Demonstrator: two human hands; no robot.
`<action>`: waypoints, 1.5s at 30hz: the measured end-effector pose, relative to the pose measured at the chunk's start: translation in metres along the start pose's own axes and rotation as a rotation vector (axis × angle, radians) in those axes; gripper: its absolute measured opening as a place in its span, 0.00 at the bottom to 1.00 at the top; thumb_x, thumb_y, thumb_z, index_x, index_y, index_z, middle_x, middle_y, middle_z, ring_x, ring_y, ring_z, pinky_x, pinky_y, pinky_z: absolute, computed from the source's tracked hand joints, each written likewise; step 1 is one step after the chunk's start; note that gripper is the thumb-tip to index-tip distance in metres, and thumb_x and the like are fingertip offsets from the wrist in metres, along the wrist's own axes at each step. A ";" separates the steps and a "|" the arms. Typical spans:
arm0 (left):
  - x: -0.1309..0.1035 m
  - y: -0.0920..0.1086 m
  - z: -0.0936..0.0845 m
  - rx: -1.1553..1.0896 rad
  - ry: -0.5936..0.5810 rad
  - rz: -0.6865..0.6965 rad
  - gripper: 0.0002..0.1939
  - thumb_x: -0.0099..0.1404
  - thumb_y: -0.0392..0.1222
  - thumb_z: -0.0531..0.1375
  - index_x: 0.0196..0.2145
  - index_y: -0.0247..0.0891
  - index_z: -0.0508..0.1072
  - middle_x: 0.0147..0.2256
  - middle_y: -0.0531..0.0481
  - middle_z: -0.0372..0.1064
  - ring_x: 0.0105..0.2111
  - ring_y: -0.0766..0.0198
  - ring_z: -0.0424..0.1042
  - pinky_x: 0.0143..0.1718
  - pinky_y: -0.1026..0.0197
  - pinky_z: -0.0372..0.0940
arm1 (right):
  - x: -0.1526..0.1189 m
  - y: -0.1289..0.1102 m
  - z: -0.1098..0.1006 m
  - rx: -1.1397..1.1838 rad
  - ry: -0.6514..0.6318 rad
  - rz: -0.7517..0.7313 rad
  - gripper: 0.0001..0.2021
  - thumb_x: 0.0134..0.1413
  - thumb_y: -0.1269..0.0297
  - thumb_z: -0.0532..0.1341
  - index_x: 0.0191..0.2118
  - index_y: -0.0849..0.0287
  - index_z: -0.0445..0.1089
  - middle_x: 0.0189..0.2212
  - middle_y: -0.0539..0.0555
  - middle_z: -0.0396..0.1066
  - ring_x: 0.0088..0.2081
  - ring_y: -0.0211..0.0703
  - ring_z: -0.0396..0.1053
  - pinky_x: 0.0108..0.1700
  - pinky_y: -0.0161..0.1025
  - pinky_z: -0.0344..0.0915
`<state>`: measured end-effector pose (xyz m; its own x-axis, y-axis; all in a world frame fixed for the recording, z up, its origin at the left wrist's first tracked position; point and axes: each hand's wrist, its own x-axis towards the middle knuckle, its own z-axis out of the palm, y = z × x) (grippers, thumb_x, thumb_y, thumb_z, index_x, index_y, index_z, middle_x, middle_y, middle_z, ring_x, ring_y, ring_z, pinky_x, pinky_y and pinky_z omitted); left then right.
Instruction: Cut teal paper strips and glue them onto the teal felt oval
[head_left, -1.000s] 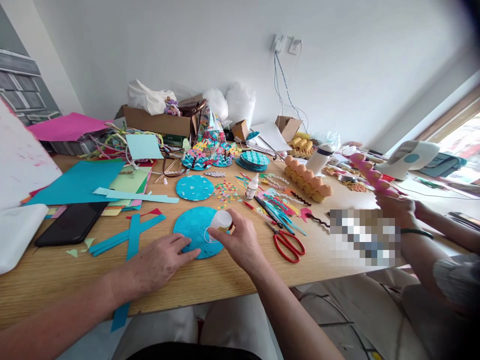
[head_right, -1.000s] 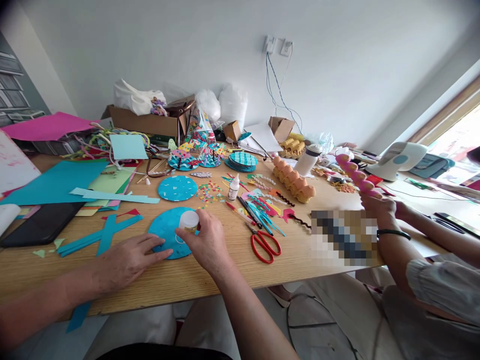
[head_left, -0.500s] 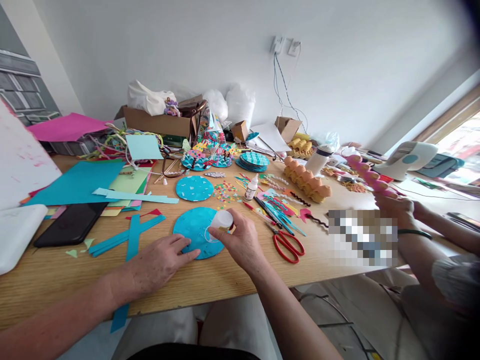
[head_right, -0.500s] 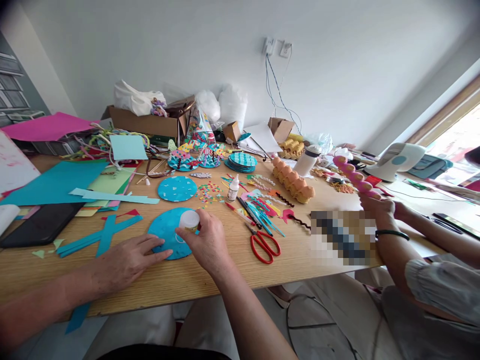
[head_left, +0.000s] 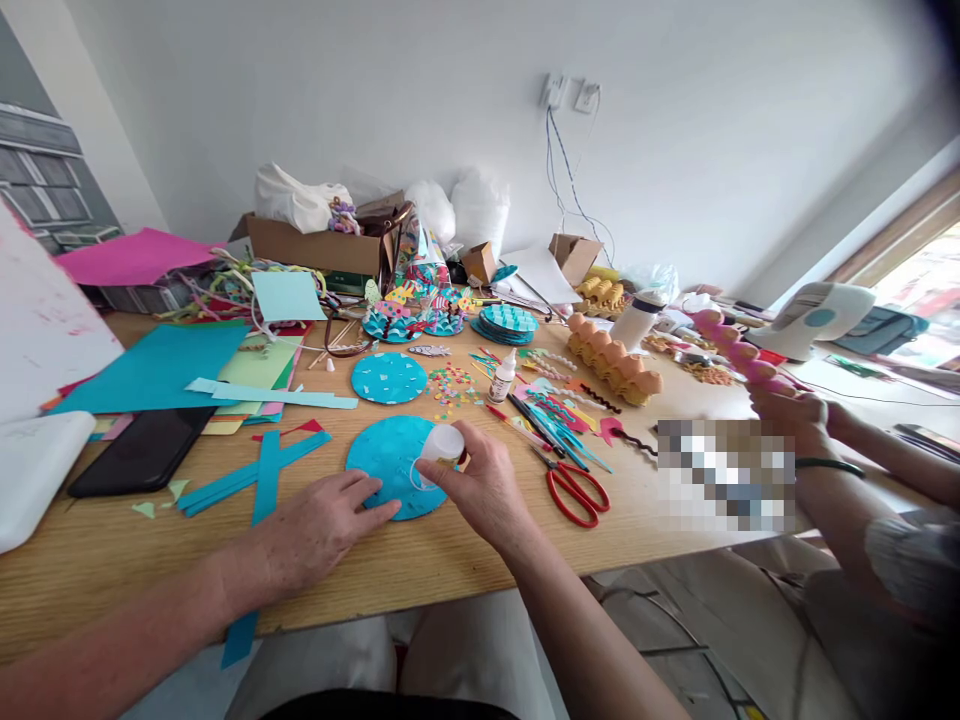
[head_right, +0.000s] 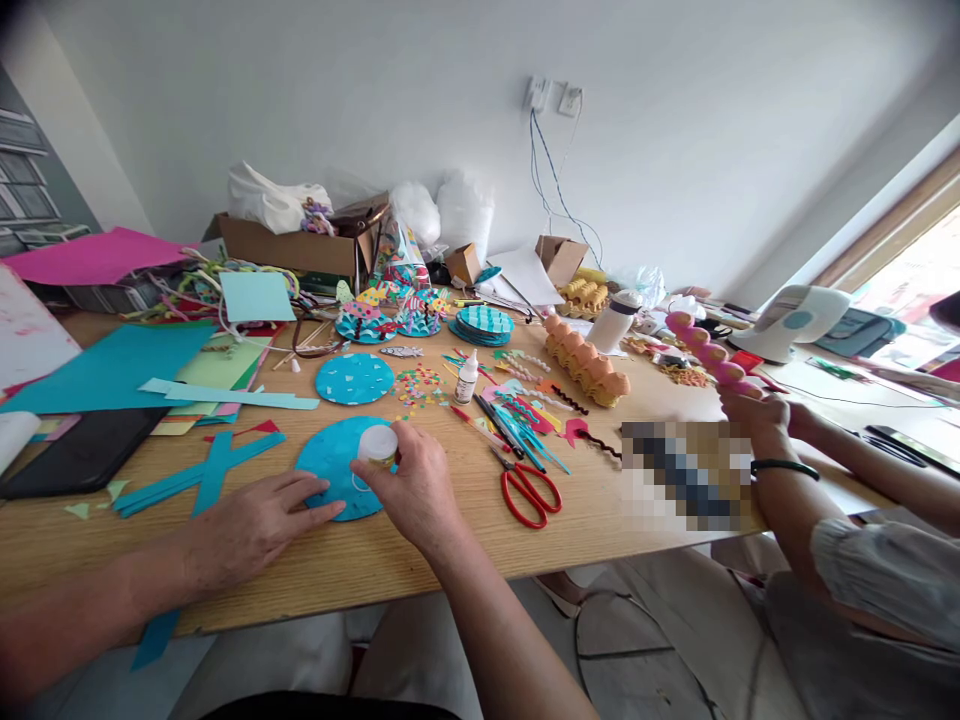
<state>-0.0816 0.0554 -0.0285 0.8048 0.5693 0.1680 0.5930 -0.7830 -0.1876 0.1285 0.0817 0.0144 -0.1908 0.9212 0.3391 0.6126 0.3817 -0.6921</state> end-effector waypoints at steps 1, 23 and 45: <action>0.000 0.000 0.000 0.000 0.003 -0.001 0.23 0.58 0.26 0.48 0.50 0.41 0.65 0.41 0.44 0.67 0.40 0.56 0.67 0.40 0.54 0.66 | 0.000 0.000 0.000 0.003 0.009 -0.002 0.12 0.42 0.59 0.64 0.22 0.58 0.60 0.19 0.45 0.60 0.24 0.36 0.56 0.26 0.33 0.49; 0.002 -0.001 -0.003 -0.001 -0.034 -0.002 0.24 0.57 0.26 0.48 0.50 0.41 0.65 0.40 0.46 0.66 0.40 0.57 0.66 0.42 0.56 0.65 | 0.001 0.002 0.001 0.034 0.037 -0.005 0.12 0.43 0.59 0.65 0.23 0.58 0.61 0.19 0.45 0.59 0.24 0.35 0.56 0.26 0.33 0.49; 0.000 0.000 0.004 -0.011 -0.048 -0.038 0.27 0.56 0.25 0.48 0.51 0.45 0.65 0.44 0.44 0.67 0.42 0.55 0.66 0.42 0.54 0.63 | -0.005 -0.001 -0.017 0.186 0.082 0.000 0.10 0.46 0.59 0.63 0.27 0.58 0.62 0.23 0.47 0.64 0.27 0.37 0.61 0.29 0.33 0.54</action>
<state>-0.0815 0.0569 -0.0327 0.7819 0.6101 0.1281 0.6233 -0.7631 -0.1708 0.1415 0.0750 0.0244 -0.1231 0.9146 0.3851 0.4589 0.3965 -0.7951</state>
